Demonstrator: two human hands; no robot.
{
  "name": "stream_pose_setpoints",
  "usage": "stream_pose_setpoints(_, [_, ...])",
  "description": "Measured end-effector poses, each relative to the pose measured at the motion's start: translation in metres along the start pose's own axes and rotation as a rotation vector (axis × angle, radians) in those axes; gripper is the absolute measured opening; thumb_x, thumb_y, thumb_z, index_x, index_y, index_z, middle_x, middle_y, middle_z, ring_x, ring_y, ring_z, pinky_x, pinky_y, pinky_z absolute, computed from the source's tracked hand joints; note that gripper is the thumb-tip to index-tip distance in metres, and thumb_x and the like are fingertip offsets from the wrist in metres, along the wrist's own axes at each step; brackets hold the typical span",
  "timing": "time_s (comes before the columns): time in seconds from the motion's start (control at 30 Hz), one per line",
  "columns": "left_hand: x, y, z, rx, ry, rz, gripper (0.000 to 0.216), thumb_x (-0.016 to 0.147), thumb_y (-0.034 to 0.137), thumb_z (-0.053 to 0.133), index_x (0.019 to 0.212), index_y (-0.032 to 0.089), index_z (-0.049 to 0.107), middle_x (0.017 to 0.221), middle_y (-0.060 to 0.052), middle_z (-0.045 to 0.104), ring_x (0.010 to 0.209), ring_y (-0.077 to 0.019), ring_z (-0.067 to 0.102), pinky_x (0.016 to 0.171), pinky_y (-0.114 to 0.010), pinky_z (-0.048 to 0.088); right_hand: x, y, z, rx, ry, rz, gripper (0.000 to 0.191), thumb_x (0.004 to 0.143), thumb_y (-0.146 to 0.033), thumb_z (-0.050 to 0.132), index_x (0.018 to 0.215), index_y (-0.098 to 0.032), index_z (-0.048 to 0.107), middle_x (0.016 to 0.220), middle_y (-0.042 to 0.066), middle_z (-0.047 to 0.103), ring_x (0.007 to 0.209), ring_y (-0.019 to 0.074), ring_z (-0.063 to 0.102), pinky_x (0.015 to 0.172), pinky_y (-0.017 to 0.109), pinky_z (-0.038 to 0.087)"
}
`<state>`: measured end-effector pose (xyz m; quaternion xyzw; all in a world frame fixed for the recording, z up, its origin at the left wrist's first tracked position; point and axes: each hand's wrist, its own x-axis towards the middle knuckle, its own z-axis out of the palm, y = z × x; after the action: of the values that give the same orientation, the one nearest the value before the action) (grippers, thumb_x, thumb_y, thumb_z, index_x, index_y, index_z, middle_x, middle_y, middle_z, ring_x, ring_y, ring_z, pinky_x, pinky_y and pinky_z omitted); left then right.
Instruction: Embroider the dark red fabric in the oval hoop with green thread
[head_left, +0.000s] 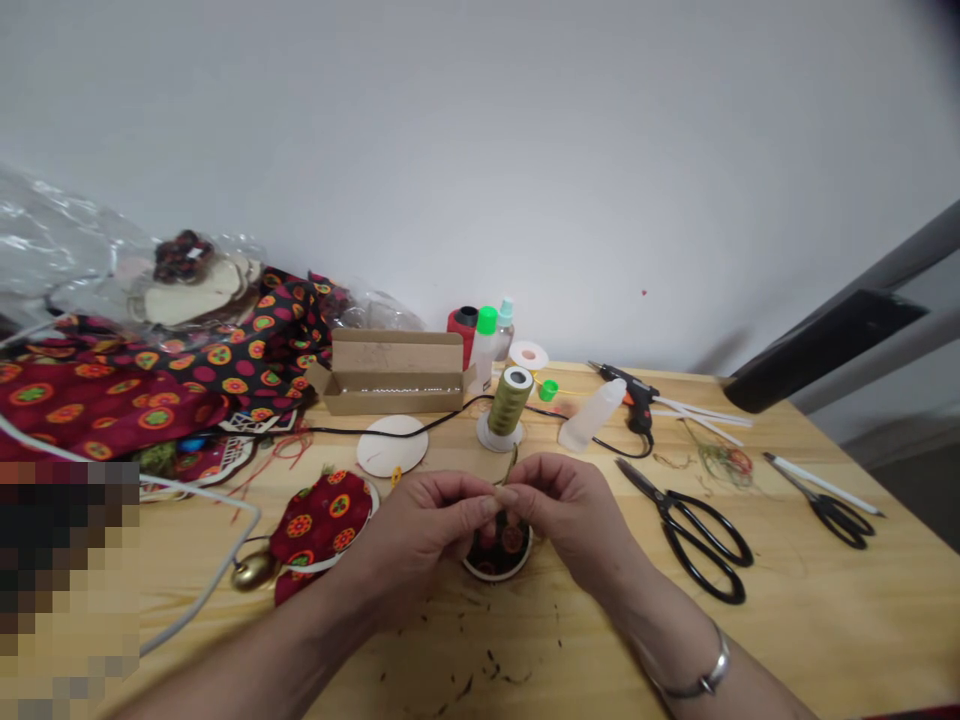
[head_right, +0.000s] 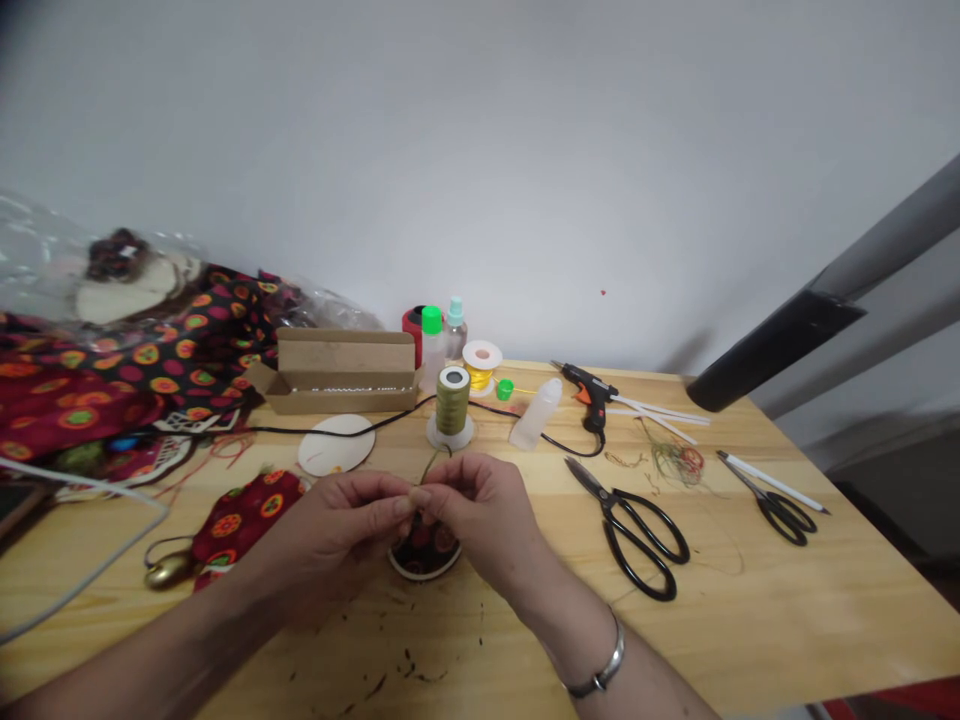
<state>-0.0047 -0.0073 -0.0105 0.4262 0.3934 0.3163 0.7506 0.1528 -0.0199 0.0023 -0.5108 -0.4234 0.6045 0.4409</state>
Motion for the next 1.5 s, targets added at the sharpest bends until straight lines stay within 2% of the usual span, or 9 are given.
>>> stream_pose_setpoints(0.37, [-0.001, 0.003, 0.005, 0.001, 0.066, 0.024, 0.014, 0.069, 0.029, 0.068, 0.064, 0.015, 0.069, 0.056, 0.001, 0.061, 0.049, -0.0072, 0.045, 0.048, -0.02, 0.029, 0.0, 0.001, 0.001, -0.015, 0.008, -0.004, 0.021, 0.063, -0.029, 0.071, 0.066, -0.014, 0.057, 0.05, -0.003, 0.058, 0.042, 0.0082, 0.05, 0.042, 0.02, 0.039])
stream_pose_setpoints(0.5, [0.001, 0.004, 0.002, 0.02, 0.094, 0.01, 0.015, 0.069, 0.03, 0.068, 0.069, 0.015, 0.069, 0.057, 0.001, 0.061, 0.05, -0.0077, 0.046, 0.048, -0.02, 0.03, 0.0, 0.0, 0.002, -0.045, 0.01, -0.056, 0.021, 0.073, -0.032, 0.062, 0.065, -0.013, 0.058, 0.051, -0.004, 0.054, 0.04, 0.0046, 0.043, 0.039, 0.017, 0.033])
stream_pose_setpoints(0.7, [0.002, 0.007, 0.001, 0.032, 0.116, 0.022, 0.012, 0.069, 0.026, 0.067, 0.066, 0.014, 0.069, 0.055, 0.002, 0.06, 0.047, -0.006, 0.044, 0.046, -0.018, 0.03, -0.001, -0.001, 0.0, -0.285, 0.017, -0.191, 0.029, 0.082, -0.033, 0.051, 0.062, -0.014, 0.06, 0.051, -0.003, 0.052, 0.046, 0.0073, 0.044, 0.045, 0.019, 0.036])
stream_pose_setpoints(0.9, [0.002, 0.011, 0.002, 0.0, 0.18, 0.036, 0.01, 0.068, 0.026, 0.068, 0.067, 0.016, 0.069, 0.056, 0.003, 0.062, 0.045, -0.0054, 0.044, 0.044, -0.016, 0.03, -0.002, -0.005, -0.006, -0.6, 0.092, -0.418, 0.015, 0.079, -0.023, 0.056, 0.07, -0.017, 0.066, 0.063, 0.001, 0.06, 0.059, 0.0114, 0.053, 0.056, 0.021, 0.041])
stream_pose_setpoints(1.1, [0.003, 0.01, 0.003, -0.004, 0.227, 0.034, 0.012, 0.068, 0.027, 0.068, 0.065, 0.015, 0.068, 0.055, 0.003, 0.063, 0.042, -0.0057, 0.045, 0.043, -0.017, 0.033, -0.012, -0.004, -0.001, -0.664, 0.05, -0.39, 0.023, 0.081, -0.03, 0.053, 0.064, -0.018, 0.064, 0.054, 0.0, 0.061, 0.049, 0.0109, 0.051, 0.047, 0.021, 0.038])
stream_pose_setpoints(1.2, [0.002, 0.008, 0.003, -0.105, 0.189, 0.029, 0.014, 0.069, 0.03, 0.067, 0.069, 0.015, 0.067, 0.059, 0.001, 0.065, 0.046, -0.0089, 0.052, 0.046, -0.02, 0.039, -0.018, 0.001, 0.004, -0.819, -0.006, -0.547, 0.022, 0.084, -0.024, 0.049, 0.07, -0.018, 0.064, 0.058, 0.001, 0.062, 0.051, 0.0108, 0.053, 0.05, 0.022, 0.038])
stream_pose_setpoints(1.3, [0.002, 0.008, 0.002, -0.19, 0.15, 0.025, 0.016, 0.071, 0.029, 0.065, 0.068, 0.014, 0.065, 0.052, 0.003, 0.059, 0.044, -0.0083, 0.051, 0.046, -0.019, 0.04, -0.022, 0.008, 0.007, -1.057, -0.02, -0.825, 0.017, 0.084, -0.018, 0.047, 0.079, -0.016, 0.063, 0.062, 0.003, 0.061, 0.053, 0.0121, 0.052, 0.051, 0.025, 0.036])
stream_pose_setpoints(1.43, [0.004, 0.006, -0.002, -0.207, 0.115, -0.001, 0.023, 0.075, 0.032, 0.061, 0.065, 0.011, 0.063, 0.038, 0.01, 0.032, 0.033, -0.0016, 0.025, 0.036, -0.014, 0.02, -0.024, 0.017, 0.011, -1.351, -0.061, -1.103, 0.016, 0.081, -0.012, 0.046, 0.076, -0.016, 0.06, 0.057, 0.003, 0.056, 0.05, 0.0145, 0.048, 0.047, 0.028, 0.03])
stream_pose_setpoints(1.5, [0.006, 0.005, -0.003, -0.228, 0.116, 0.002, 0.024, 0.075, 0.031, 0.062, 0.063, 0.01, 0.06, 0.042, 0.009, 0.034, 0.035, -0.0009, 0.02, 0.036, -0.014, 0.014, -0.024, 0.02, 0.013, -1.447, -0.166, -1.171, 0.016, 0.079, -0.009, 0.045, 0.079, -0.014, 0.06, 0.056, 0.003, 0.054, 0.049, 0.0151, 0.046, 0.045, 0.029, 0.029])
